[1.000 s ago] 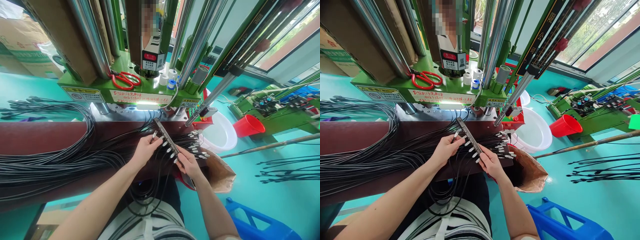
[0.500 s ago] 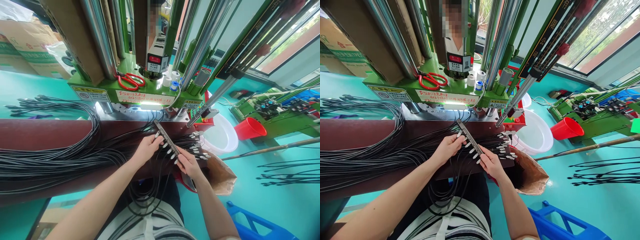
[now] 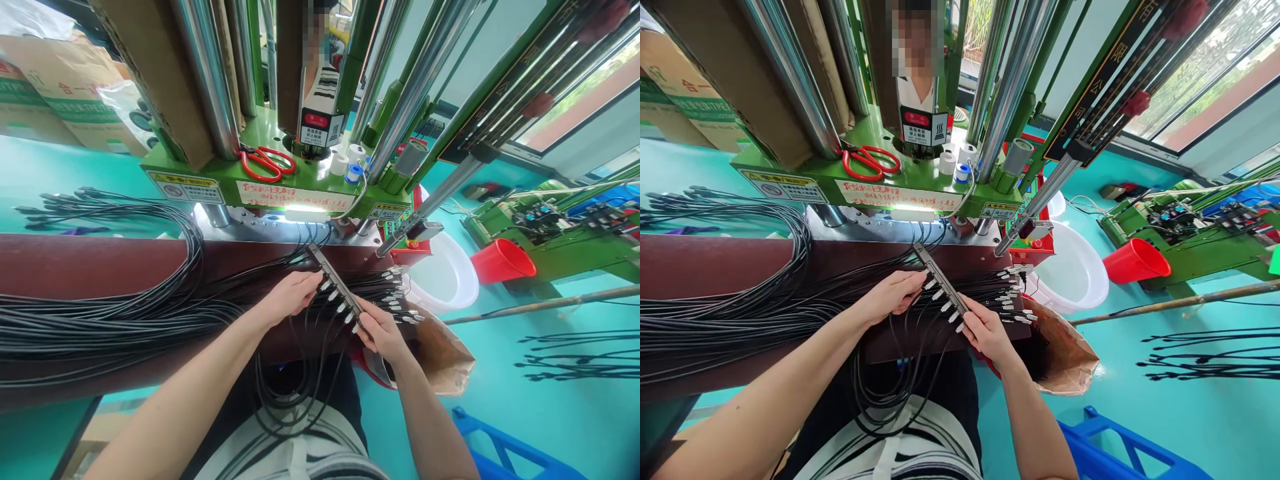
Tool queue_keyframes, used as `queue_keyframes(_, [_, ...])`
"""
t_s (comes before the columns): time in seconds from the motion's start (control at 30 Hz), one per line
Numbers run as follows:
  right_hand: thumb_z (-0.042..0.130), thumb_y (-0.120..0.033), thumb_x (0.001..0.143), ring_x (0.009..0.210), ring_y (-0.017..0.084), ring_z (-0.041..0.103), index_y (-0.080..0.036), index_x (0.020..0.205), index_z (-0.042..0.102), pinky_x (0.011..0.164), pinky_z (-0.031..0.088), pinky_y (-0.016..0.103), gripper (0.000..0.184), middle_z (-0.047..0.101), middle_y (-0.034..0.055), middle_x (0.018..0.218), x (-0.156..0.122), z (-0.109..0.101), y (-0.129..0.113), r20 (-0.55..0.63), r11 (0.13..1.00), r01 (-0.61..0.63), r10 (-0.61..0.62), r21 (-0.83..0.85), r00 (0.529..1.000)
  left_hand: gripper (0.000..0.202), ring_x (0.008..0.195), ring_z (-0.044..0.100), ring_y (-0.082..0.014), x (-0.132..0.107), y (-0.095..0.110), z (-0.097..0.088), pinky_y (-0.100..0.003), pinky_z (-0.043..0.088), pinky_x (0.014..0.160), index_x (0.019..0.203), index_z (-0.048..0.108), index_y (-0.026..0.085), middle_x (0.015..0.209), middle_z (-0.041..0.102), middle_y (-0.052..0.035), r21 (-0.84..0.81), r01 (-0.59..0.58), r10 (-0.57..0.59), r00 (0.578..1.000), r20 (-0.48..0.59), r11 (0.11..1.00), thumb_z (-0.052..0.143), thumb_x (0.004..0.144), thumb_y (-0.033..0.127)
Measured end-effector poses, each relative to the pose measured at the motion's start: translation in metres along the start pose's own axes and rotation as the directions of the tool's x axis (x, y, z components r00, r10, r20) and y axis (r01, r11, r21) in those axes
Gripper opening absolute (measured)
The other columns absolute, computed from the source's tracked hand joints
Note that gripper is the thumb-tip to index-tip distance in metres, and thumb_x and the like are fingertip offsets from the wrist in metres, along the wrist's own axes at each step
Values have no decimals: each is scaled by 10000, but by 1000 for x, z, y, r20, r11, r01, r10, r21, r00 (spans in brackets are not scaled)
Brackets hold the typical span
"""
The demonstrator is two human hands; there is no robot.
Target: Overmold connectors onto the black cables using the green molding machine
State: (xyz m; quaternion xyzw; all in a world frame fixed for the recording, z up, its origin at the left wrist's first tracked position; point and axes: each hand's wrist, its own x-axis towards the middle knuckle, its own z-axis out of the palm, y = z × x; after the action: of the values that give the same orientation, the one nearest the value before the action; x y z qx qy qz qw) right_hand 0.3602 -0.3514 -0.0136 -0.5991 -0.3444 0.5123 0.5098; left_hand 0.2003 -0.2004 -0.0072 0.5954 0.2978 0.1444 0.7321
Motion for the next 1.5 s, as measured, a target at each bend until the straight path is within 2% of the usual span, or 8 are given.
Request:
queue_keyframes(0.4, [528, -450, 811, 405, 34, 271, -163, 1244, 515, 342, 204, 172, 520, 359, -68, 506, -1, 0, -2, 43, 998, 43, -41, -49, 998, 449, 319, 241, -33, 0, 1, -8, -166, 185, 321, 530, 350, 186, 394, 287, 74, 9, 5, -6, 998, 64, 1000, 451, 781, 546])
queue_keyframes(0.63, [465, -423, 863, 406, 45, 270, -183, 1324, 415, 369, 207, 194, 522, 293, -82, 508, 0, -1, 9, 126, 981, 114, -95, -155, 987, 443, 325, 214, -36, 0, 1, -6, -176, 177, 327, 533, 317, 197, 408, 275, 81, 82, 20, -21, 1000, 4, 996, 430, 784, 544])
queue_keyframes(0.73, [480, -453, 841, 399, 44, 258, -173, 1307, 433, 358, 196, 191, 545, 306, -82, 502, 0, -1, 9, 84, 990, 81, -71, -118, 994, 444, 362, 271, -65, 3, 5, -3, -199, 235, 364, 521, 325, 199, 423, 313, 60, 253, -36, 53, 997, -60, 967, 365, 817, 527])
queue_keyframes(0.8, [507, -464, 817, 405, 38, 254, -167, 1255, 484, 365, 195, 188, 530, 317, -79, 520, -2, -4, 6, 39, 996, 41, -38, -76, 999, 434, 443, 394, -103, 5, 8, -2, -228, 334, 455, 540, 401, 191, 476, 424, 20, 495, -124, 214, 968, -128, 860, 307, 854, 475])
queue_keyframes(0.93, [573, -409, 781, 419, 41, 277, -153, 1137, 554, 382, 188, 188, 439, 341, -77, 516, -10, -28, -11, 7, 991, -12, 13, -135, 1000, 327, 859, 564, -217, 5, 4, -2, -334, 407, 766, 902, 589, 156, 918, 641, -106, 893, -173, 531, 843, -83, 415, 325, 879, 348])
queue_keyframes(1.07, [604, -339, 756, 421, 47, 308, -147, 1078, 592, 391, 200, 195, 375, 425, -65, 512, -10, -57, -36, 36, 931, -28, 44, -363, 998, 329, 954, 552, -255, -3, -11, 2, -397, 362, 828, 1070, 568, 119, 1015, 641, -146, 984, -119, 540, 841, 28, 136, 370, 879, 298])
queue_keyframes(1.3, [582, -298, 732, 532, 80, 441, -153, 1069, 639, 455, 306, 197, 371, 589, -5, 693, 40, -79, -76, 273, 754, 98, 110, -650, 956, 298, 823, 532, -223, -16, -16, 16, -361, 365, 725, 895, 632, 158, 860, 620, -85, 984, -162, 443, 889, 114, 73, 363, 884, 287])
queue_keyframes(1.5, [504, -183, 728, 543, 89, 479, -174, 1059, 651, 501, 371, 199, 362, 575, -15, 669, 102, -58, -85, 462, 583, 275, 198, -764, 864, 218, 857, 507, -220, -22, -15, 13, -344, 384, 724, 862, 585, 150, 896, 590, -89, 982, -138, 481, 875, 60, 128, 415, 860, 287])
